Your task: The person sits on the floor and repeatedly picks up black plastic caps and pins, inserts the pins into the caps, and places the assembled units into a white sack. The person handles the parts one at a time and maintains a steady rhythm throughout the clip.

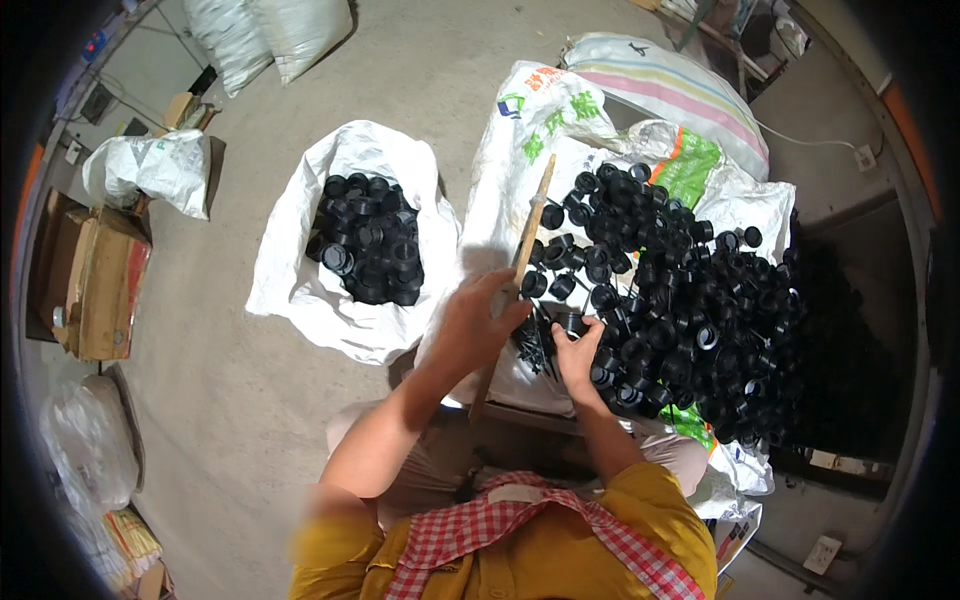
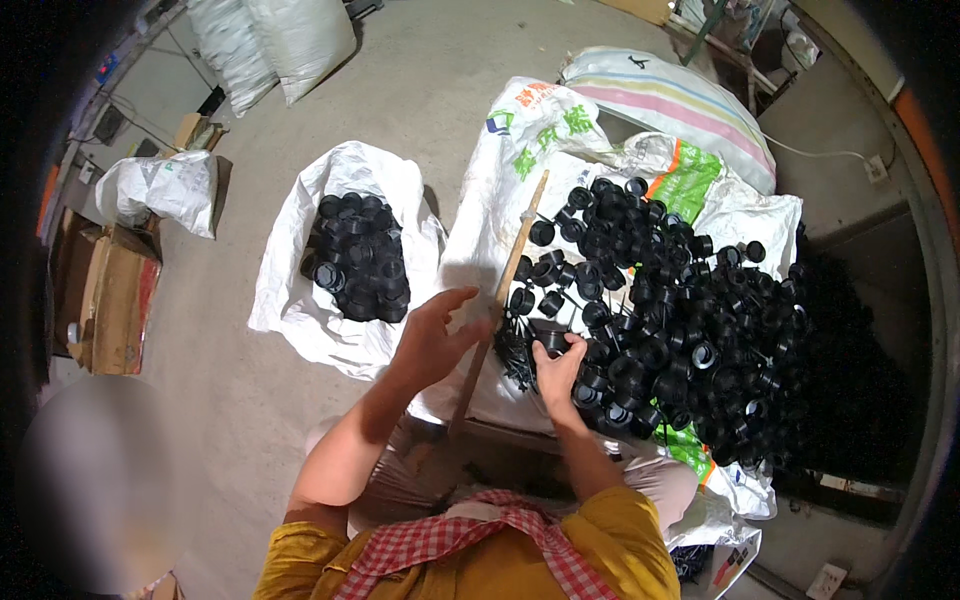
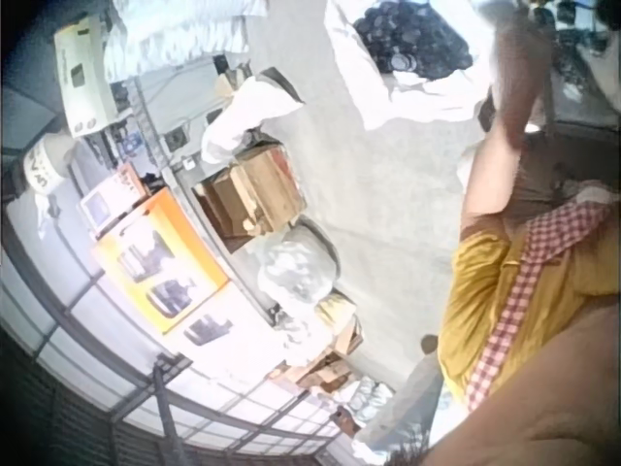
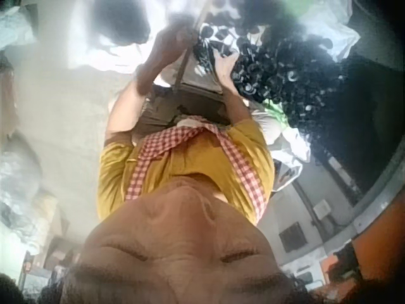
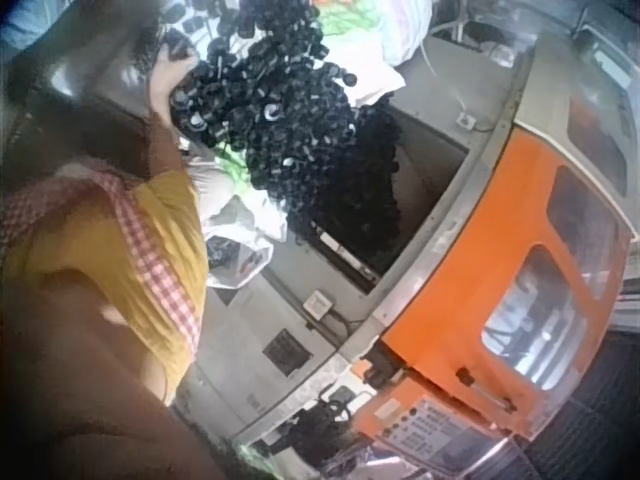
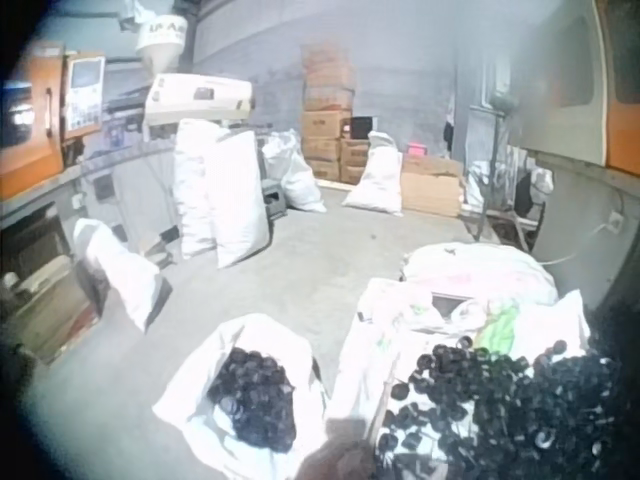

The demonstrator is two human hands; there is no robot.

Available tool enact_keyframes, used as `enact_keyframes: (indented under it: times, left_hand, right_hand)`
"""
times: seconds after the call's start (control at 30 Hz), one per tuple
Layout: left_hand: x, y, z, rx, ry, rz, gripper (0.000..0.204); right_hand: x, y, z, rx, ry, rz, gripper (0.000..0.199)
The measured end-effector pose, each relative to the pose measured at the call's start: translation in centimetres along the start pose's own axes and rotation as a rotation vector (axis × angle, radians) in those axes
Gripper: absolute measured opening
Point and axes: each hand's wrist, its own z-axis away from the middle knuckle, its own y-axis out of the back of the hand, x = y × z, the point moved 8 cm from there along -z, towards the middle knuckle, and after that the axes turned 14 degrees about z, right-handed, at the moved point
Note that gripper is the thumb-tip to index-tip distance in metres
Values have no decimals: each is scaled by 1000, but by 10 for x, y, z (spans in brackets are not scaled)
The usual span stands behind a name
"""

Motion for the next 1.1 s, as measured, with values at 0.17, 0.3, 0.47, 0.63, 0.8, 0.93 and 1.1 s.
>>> enact_keyframes:
  times: [0.17, 0.3, 0.47, 0.63, 0.8, 0.93, 1.1]
  left_hand:
    - [-34, -63, 19, -180, 429, 665, 47]
    - [-43, -64, 29, -248, 559, 806, 39]
    - [-30, -61, 31, -408, 438, 328, 32]
    - [-16, -66, 37, -453, 165, 309, 40]
    - [-32, -77, 44, -498, 347, 580, 53]
    - [-14, -78, 44, -606, 59, -125, 44]
    - [71, -53, 66, -384, -1016, -338, 20]
  right_hand:
    - [-113, 61, 61, 93, 375, -475, 72]
    - [-138, 113, 66, -80, 677, -214, 54]
    - [-160, 147, 43, -19, 699, 185, 53]
    - [-168, 131, 42, -438, 948, -18, 30]
    - [-161, 111, 44, -478, 793, 116, 20]
    - [-160, 109, 49, -497, 919, 317, 19]
    - [-129, 85, 79, -1495, -170, -615, 27]
